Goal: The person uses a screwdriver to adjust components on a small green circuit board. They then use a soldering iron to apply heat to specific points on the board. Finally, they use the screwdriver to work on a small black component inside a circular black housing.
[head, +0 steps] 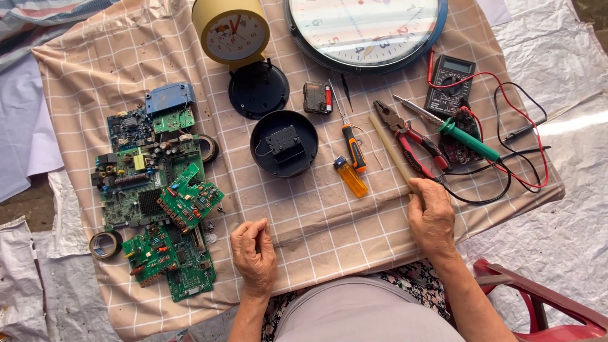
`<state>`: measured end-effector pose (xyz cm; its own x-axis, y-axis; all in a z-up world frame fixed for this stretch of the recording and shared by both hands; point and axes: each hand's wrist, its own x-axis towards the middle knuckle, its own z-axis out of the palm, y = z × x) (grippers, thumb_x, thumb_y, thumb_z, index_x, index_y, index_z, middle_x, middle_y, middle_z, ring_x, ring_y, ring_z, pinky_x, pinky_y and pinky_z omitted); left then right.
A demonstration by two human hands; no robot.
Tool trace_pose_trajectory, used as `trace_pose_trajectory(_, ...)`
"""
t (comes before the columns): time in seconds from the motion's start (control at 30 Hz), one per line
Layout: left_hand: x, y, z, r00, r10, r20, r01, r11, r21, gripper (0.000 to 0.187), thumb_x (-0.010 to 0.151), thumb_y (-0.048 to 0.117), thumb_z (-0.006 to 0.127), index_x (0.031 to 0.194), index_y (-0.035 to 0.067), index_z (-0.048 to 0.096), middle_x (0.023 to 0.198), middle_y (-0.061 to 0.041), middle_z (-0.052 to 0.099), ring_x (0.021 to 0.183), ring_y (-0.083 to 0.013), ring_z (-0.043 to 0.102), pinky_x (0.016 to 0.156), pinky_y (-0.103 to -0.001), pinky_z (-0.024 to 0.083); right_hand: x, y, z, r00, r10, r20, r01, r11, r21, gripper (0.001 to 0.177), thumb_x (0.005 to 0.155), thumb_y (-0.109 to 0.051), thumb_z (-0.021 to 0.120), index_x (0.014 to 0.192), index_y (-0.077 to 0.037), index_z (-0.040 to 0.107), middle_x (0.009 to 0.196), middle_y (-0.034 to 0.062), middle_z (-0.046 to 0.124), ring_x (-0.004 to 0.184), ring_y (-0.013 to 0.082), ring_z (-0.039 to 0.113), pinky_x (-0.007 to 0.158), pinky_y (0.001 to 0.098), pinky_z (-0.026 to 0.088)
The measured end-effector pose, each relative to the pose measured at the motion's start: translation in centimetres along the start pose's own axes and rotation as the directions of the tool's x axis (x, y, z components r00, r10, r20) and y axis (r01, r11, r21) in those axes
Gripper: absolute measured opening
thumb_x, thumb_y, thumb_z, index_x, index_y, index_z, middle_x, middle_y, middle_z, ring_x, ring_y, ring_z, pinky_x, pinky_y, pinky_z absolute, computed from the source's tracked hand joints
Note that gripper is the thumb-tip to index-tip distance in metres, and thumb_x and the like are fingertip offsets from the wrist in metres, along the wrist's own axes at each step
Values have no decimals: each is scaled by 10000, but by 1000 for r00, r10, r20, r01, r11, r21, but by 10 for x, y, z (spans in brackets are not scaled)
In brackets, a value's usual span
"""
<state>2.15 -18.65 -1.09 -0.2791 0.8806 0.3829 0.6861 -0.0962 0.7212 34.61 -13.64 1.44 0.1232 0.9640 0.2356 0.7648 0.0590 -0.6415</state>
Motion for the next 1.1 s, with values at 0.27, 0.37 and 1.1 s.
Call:
trace_pose_trajectory(0.27,1,2,0,999,-51,0,51,997,-50,236,924,-11,673,1147,66,676,1246,-82,574,906,-105,616,762,-183,581,38,-10,13,993,-110,-49,108,993,-40,356,868,140,631,1208,48,681,1156,167,707,989,273,629,890,364,525)
trace_pose_trajectory(0.37,2,1,-1,998,-64,3,64,996,-61,243,919,-10,680,1148,69,677,1261,-74,569,859,-79,600,724,-164,568,41,-19,19,984,-165,-69,164,986,-15,328,872,119,668,1190,44,689,1156,161,706,993,254,619,898,351,516)
trace_pose_trajectory(1.1,5,2,-1,997,-73,23,75,992,-105,252,909,13,705,1146,90,674,1194,-37,601,779,-52,576,679,-155,563,9,-44,30,984,-154,92,144,983,112,325,830,-38,753,1148,-21,689,1131,108,699,1009,219,606,887,324,534)
